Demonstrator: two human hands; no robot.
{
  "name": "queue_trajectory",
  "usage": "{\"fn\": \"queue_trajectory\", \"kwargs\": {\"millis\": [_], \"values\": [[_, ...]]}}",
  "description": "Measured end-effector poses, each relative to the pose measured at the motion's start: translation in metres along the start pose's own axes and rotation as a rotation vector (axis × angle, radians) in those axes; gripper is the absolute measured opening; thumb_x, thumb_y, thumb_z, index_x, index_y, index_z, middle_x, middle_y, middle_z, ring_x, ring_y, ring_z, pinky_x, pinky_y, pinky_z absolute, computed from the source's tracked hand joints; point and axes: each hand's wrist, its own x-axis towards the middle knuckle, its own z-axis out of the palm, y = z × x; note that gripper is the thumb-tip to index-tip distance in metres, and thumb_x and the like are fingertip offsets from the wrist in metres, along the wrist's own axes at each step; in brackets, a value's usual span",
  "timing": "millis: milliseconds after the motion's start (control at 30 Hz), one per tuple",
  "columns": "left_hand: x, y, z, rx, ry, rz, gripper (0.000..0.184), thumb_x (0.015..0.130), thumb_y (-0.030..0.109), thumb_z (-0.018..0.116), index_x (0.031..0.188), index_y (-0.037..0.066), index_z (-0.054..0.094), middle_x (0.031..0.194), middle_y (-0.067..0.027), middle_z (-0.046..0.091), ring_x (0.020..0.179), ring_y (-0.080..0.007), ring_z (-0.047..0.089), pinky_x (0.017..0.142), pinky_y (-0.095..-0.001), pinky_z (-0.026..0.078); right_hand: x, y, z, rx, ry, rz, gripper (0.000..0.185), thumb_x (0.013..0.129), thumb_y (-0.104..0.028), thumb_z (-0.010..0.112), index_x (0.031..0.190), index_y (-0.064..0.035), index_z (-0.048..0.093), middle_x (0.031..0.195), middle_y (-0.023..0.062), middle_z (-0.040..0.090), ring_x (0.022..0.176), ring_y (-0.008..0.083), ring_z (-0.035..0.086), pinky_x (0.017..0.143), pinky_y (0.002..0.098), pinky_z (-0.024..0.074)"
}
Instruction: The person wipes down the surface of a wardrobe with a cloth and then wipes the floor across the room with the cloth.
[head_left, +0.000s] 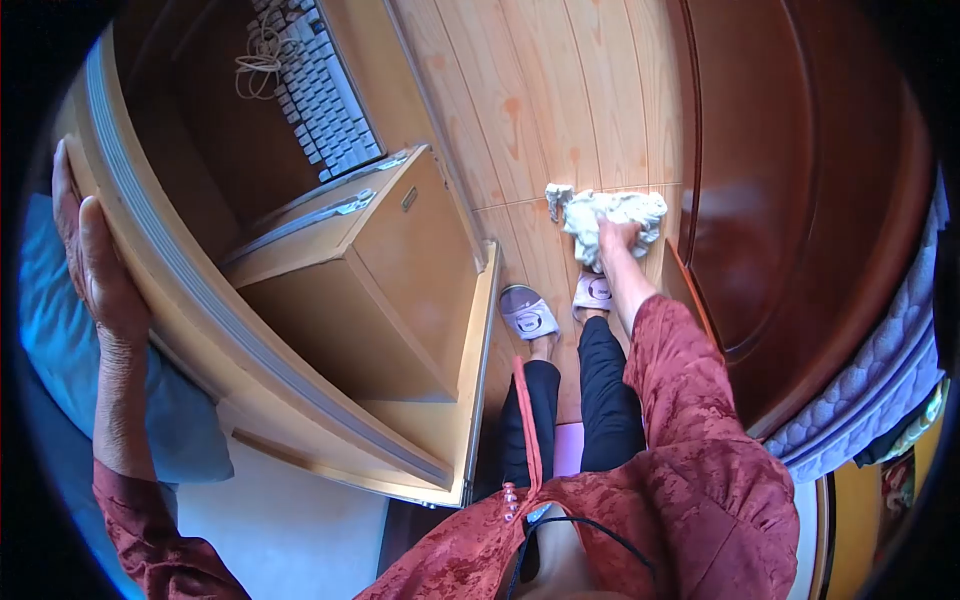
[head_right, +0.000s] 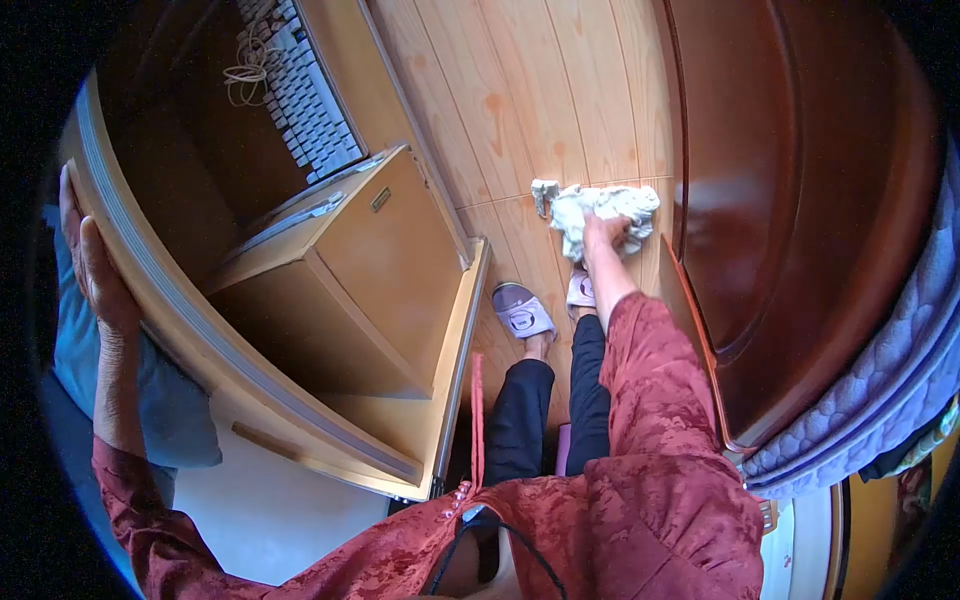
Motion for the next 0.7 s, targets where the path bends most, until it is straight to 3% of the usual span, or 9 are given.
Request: {"fn": "queue_trajectory", "kwargs": {"millis": [67,133,267,333,400,433,500,567,700], "values": [[0.002,0.0,-0.001,0.02,0.008,0.031,0.068,0.092,0.056,0.028,0.143,0.011,0.033,0.145,-0.016,0.033,0.131,-0.03,0.038,0.107,-0.0437,0.034,0.002,-0.036,0.024,-0.005,-0.062,-0.052,0.086,0.064,-0.024,0.083,0.127,0.0045,0.032,0.122,0.0285,0.05,0.118,0.037,0.05,0.102,0.0393,0.0398],[0.003,-0.004,-0.001,0.023,0.026,0.076,0.065,0.093,0.052,0.028,0.142,0.01,0.034,0.146,-0.0158,0.033,0.133,-0.0291,0.036,0.109,-0.0421,0.03,0.016,-0.077,0.078,0.26,-0.079,-0.23,0.091,0.063,-0.015,0.08,0.133,0.0064,0.026,0.132,0.0235,0.043,0.121,0.0317,0.045,0.103,0.0375,0.0369],[0.003,-0.003,-0.001,0.005,0.037,0.08,0.062,0.095,0.049,0.03,0.142,0.008,0.036,0.144,-0.0153,0.036,0.13,-0.0264,0.039,0.108,-0.0384,0.032,-0.04,-0.229,0.081,0.674,-0.451,-0.679,0.062,0.066,-0.01,0.079,0.118,0.0021,0.049,0.111,0.0117,0.06,0.103,0.0231,0.057,0.09,0.0379,0.0467],[0.001,-0.005,-0.001,-0.05,0.008,0.031,0.061,0.096,0.048,0.03,0.141,0.008,0.037,0.142,-0.0151,0.038,0.127,-0.0256,0.042,0.107,-0.037,0.034,-0.062,-0.274,0.067,0.672,-0.459,-0.708,0.052,0.073,-0.012,0.075,0.116,0.0001,0.05,0.107,0.0091,0.061,0.099,0.0204,0.058,0.086,0.0357,0.0488],[0.001,-0.009,-0.002,-0.079,-0.023,-0.006,0.058,0.096,0.046,0.032,0.139,0.007,0.04,0.135,-0.0149,0.044,0.12,-0.0241,0.048,0.103,-0.0352,0.037,-0.055,-0.285,0.085,0.956,-0.493,-0.78,0.03,0.083,-0.019,0.065,0.108,-0.0051,0.055,0.099,0.0026,0.06,0.082,0.0126,0.057,0.07,0.0317,0.0498],[0.0,-0.013,-0.004,-0.072,-0.033,-0.018,0.057,0.096,0.045,0.033,0.138,0.007,0.04,0.134,-0.0149,0.045,0.119,-0.0238,0.049,0.103,-0.0351,0.038,-0.072,-0.282,0.072,1.15,-0.502,-0.794,0.024,0.086,-0.028,0.058,0.095,-0.0055,0.062,0.085,0.0046,0.064,0.073,0.0153,0.06,0.067,0.0354,0.051],[0.002,-0.012,-0.002,-0.042,0.024,0.016,0.058,0.096,0.046,0.034,0.138,0.007,0.041,0.131,-0.0154,0.047,0.118,-0.0242,0.049,0.102,-0.0344,0.038,-0.089,-0.238,0.018,0.989,-0.808,-0.703,0.041,0.081,-0.014,0.069,0.116,-0.0013,0.05,0.107,0.0088,0.061,0.099,0.0201,0.059,0.084,0.0334,0.0501],[0.001,-0.013,-0.002,-0.022,0.031,0.041,0.058,0.095,0.047,0.034,0.137,0.007,0.042,0.131,-0.0156,0.047,0.118,-0.0241,0.05,0.102,-0.035,0.039,-0.1,-0.178,0.002,1.046,-0.847,-0.462,0.045,0.084,-0.006,0.064,0.123,-0.002,0.044,0.116,0.0098,0.057,0.107,0.0193,0.055,0.093,0.0337,0.0458],[0.001,-0.017,-0.002,0.027,0.043,0.048,0.061,0.094,0.052,0.034,0.138,0.011,0.042,0.131,-0.0157,0.048,0.115,-0.0228,0.053,0.098,-0.0378,0.044,-0.086,-0.032,0.013,1.131,-0.807,-0.063,0.046,0.088,-0.006,0.06,0.128,-0.006,0.039,0.124,0.009,0.051,0.112,0.0241,0.054,0.092,0.0465,0.0478]]}}
